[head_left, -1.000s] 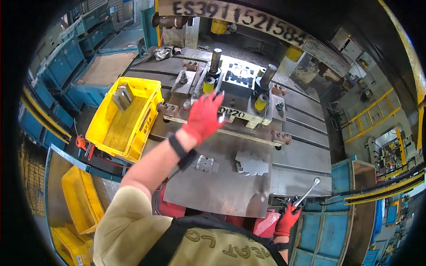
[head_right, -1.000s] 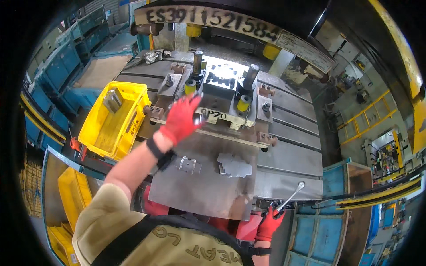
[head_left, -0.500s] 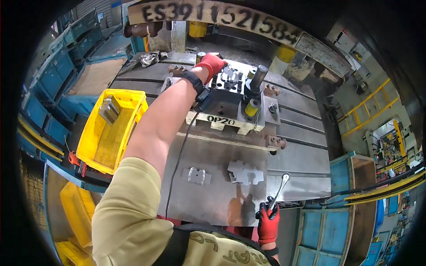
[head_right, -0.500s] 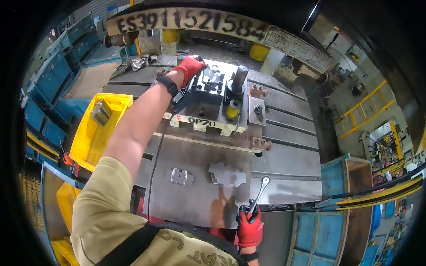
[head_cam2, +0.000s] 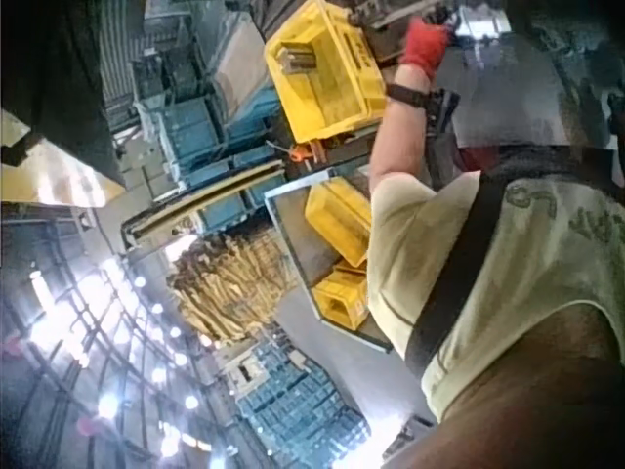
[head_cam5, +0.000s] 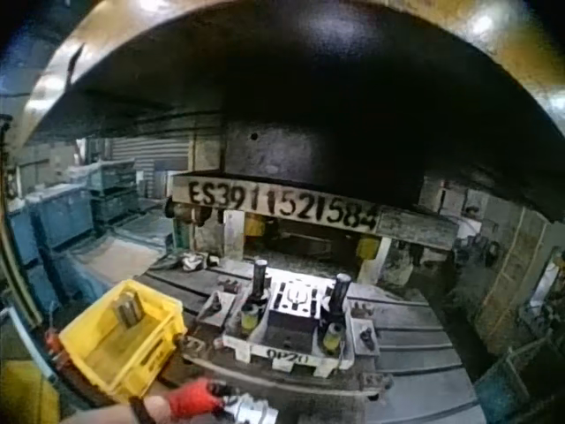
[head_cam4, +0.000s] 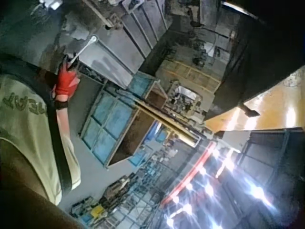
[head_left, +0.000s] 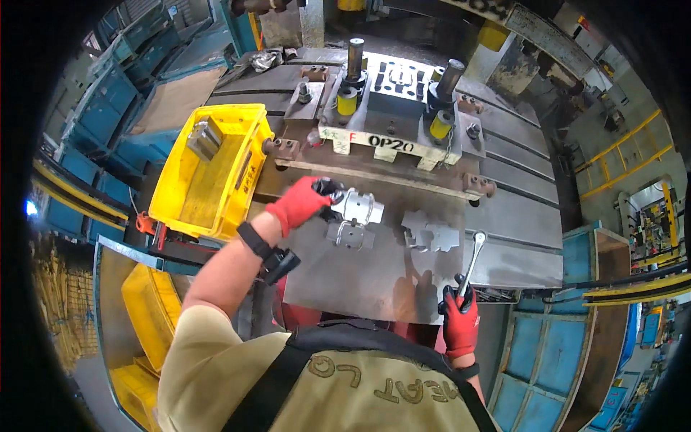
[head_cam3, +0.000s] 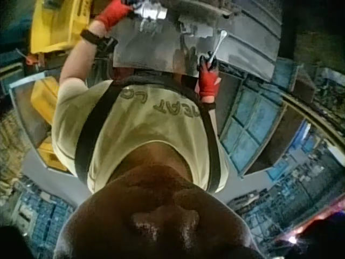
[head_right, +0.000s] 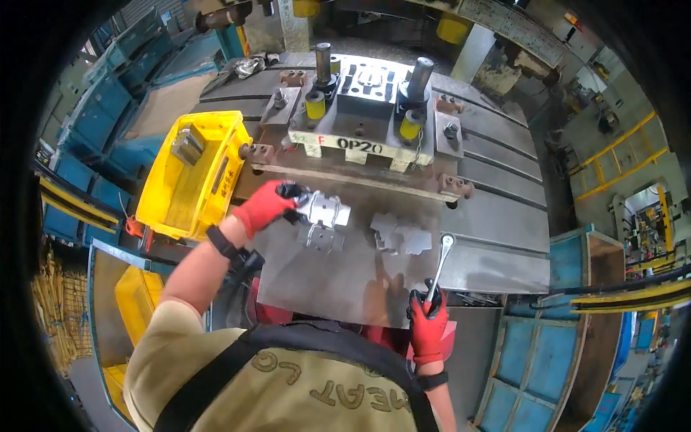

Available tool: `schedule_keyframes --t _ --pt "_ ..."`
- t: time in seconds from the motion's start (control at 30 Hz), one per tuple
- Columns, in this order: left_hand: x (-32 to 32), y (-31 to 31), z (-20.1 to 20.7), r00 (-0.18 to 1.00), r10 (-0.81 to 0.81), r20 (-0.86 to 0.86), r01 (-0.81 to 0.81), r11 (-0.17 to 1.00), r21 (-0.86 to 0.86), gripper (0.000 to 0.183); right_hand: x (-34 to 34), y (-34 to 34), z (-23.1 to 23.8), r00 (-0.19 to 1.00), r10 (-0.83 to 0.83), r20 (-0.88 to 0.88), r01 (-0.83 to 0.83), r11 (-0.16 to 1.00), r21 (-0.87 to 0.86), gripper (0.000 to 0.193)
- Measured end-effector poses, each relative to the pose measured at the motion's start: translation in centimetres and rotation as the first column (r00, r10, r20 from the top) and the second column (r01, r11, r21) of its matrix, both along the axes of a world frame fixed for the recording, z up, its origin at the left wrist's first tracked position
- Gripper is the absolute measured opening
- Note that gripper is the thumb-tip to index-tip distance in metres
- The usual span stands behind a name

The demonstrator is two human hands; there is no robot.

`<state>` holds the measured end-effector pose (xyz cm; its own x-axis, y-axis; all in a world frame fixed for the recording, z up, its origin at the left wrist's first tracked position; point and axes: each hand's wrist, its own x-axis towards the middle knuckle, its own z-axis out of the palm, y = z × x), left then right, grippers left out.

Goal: Operating a hydraulic press and using manual tools to shape and finish metal parts in an industrial workshop.

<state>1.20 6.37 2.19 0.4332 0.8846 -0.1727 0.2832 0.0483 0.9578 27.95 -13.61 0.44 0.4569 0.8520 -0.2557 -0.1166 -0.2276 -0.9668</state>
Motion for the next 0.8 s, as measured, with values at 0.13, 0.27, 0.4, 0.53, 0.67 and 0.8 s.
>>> schedule_keyframes --t 0.13,0.27,0.4,0.53,0.67,0.8 --pt "-0.2 -2.6 -5.4 0.991 0.073 -0.109 -0.063 0.994 0.093 0.022 -0.1 0.4 -0.8 0.998 0.059 -0.035 -0.058 0.998 0.033 0.036" --pt "1.5 -4.4 -5.2 0.801 0.315 -0.509 -0.003 0.853 0.522 0.040 -0.3 0.3 0.0 0.994 0.060 -0.086 -0.057 0.997 0.044 0.036" --pt "2.7 -4.1 -2.6 0.663 0.354 -0.660 0.117 0.821 0.559 0.055 0.1 0.3 0.7 0.999 0.039 -0.001 -0.039 0.999 0.033 0.035" --pt "2.8 -3.2 -4.4 0.703 0.232 -0.673 0.393 0.661 0.639 0.063 1.4 1.0 -0.1 0.995 0.094 -0.021 -0.093 0.994 0.053 0.027" --pt "3.4 -2.3 -4.6 0.646 0.018 -0.763 0.572 0.651 0.499 0.070 1.9 2.0 0.0 0.920 0.153 -0.362 -0.209 0.970 -0.122 0.020" --pt "3.2 -2.7 -3.9 0.728 -0.011 -0.685 0.522 0.657 0.544 0.070 2.9 1.7 -2.7 0.905 0.399 0.147 -0.421 0.887 0.189 0.025"
